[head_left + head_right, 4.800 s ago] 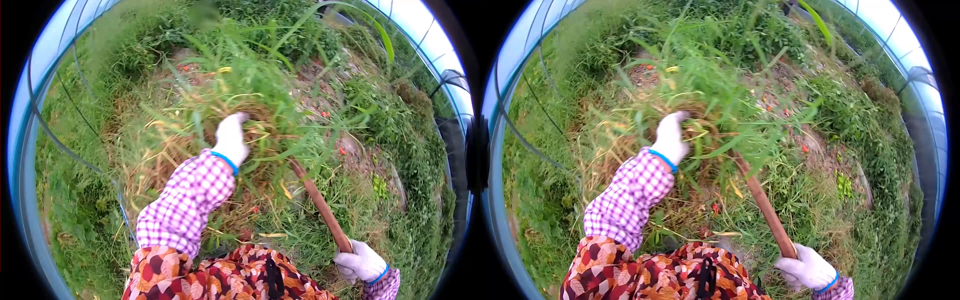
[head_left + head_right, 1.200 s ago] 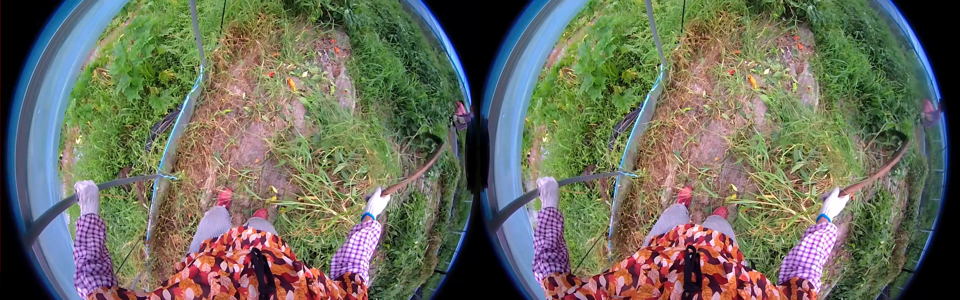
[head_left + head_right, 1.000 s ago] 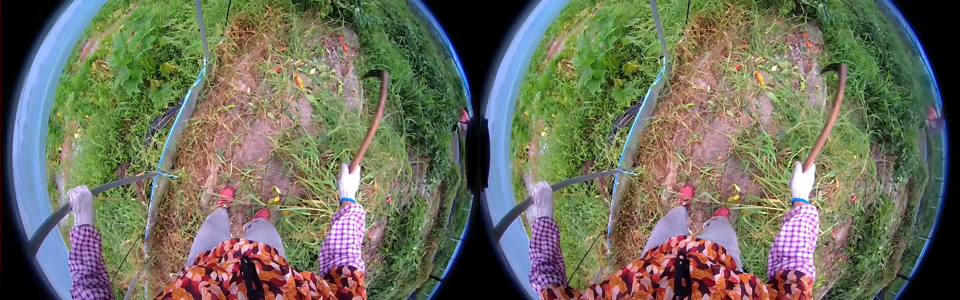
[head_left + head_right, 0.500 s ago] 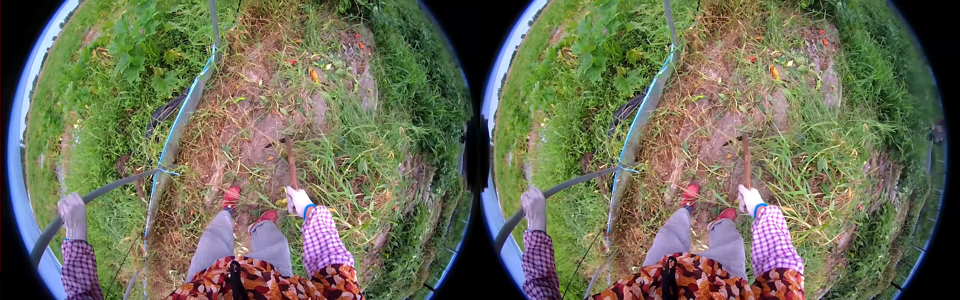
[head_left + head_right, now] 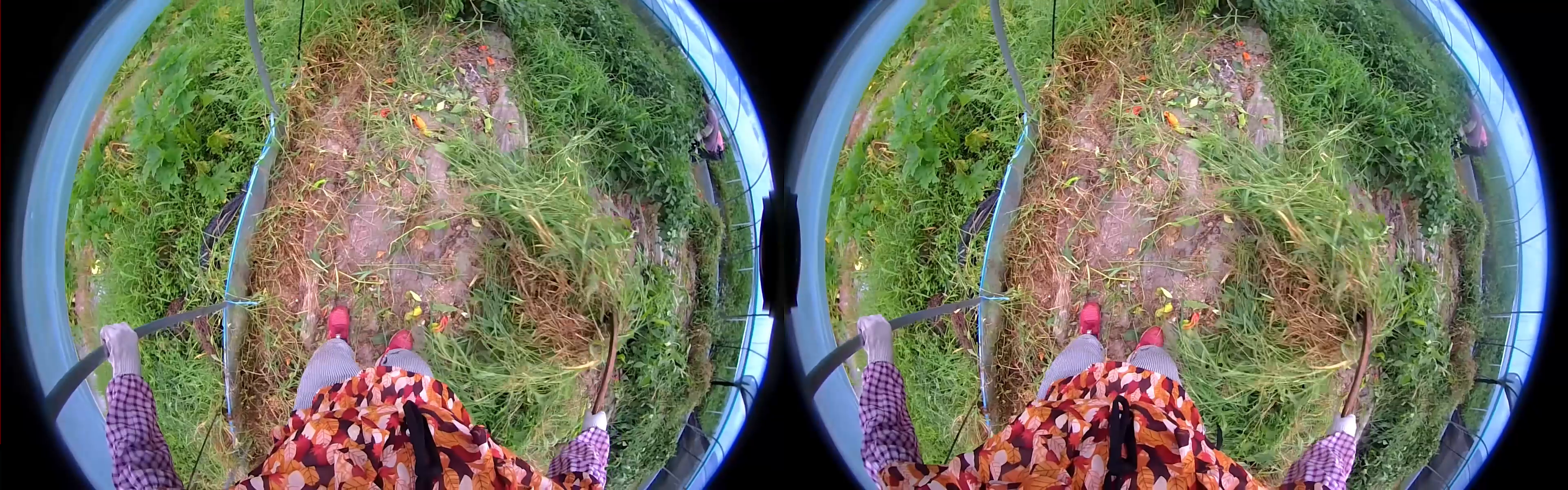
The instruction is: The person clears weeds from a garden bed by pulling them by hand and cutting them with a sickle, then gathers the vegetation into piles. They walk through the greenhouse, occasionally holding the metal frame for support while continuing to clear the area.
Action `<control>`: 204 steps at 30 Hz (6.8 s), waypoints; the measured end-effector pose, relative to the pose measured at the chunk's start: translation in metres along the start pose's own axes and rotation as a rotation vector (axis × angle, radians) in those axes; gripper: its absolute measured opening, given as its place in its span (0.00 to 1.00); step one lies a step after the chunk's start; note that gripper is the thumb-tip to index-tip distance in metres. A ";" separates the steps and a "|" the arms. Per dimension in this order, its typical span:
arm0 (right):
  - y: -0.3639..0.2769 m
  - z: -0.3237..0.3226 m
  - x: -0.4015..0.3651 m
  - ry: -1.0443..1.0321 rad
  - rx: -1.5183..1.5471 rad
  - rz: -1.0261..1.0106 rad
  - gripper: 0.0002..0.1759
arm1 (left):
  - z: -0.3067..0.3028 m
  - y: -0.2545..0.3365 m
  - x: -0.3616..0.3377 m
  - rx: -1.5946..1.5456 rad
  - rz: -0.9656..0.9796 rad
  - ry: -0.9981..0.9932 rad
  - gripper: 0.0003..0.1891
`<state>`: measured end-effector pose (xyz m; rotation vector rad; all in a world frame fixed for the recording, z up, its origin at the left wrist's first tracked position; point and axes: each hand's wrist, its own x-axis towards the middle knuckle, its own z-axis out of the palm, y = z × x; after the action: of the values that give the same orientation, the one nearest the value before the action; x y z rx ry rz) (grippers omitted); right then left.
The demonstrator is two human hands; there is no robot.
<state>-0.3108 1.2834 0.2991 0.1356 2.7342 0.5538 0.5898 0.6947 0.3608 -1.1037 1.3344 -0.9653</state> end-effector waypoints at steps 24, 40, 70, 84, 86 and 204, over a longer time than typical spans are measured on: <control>-0.016 0.140 -0.119 -0.652 0.571 0.299 0.23 | 0.019 0.010 0.039 -0.179 -0.111 -0.124 0.11; -0.072 0.114 -0.176 -0.162 0.607 0.029 0.28 | 0.026 -0.002 0.060 -0.096 -0.036 -0.045 0.10; -0.175 0.074 -0.127 -0.221 1.323 0.159 0.17 | -0.051 -0.013 0.004 -0.251 -0.017 -0.167 0.07; -0.294 0.034 -0.183 -0.940 1.243 -0.275 0.14 | -0.083 -0.027 -0.004 -0.258 0.064 -0.301 0.08; -0.308 0.047 -0.203 -1.060 1.272 -0.291 0.14 | -0.079 -0.022 -0.001 -0.213 0.028 -0.300 0.08; -0.505 0.106 -0.297 -1.082 1.170 -0.408 0.10 | -0.044 0.000 -0.009 -0.068 -0.011 -0.159 0.07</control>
<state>-0.0083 0.8097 0.1027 0.0973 1.5873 -0.9862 0.5456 0.7017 0.3656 -1.2144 1.2404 -0.8276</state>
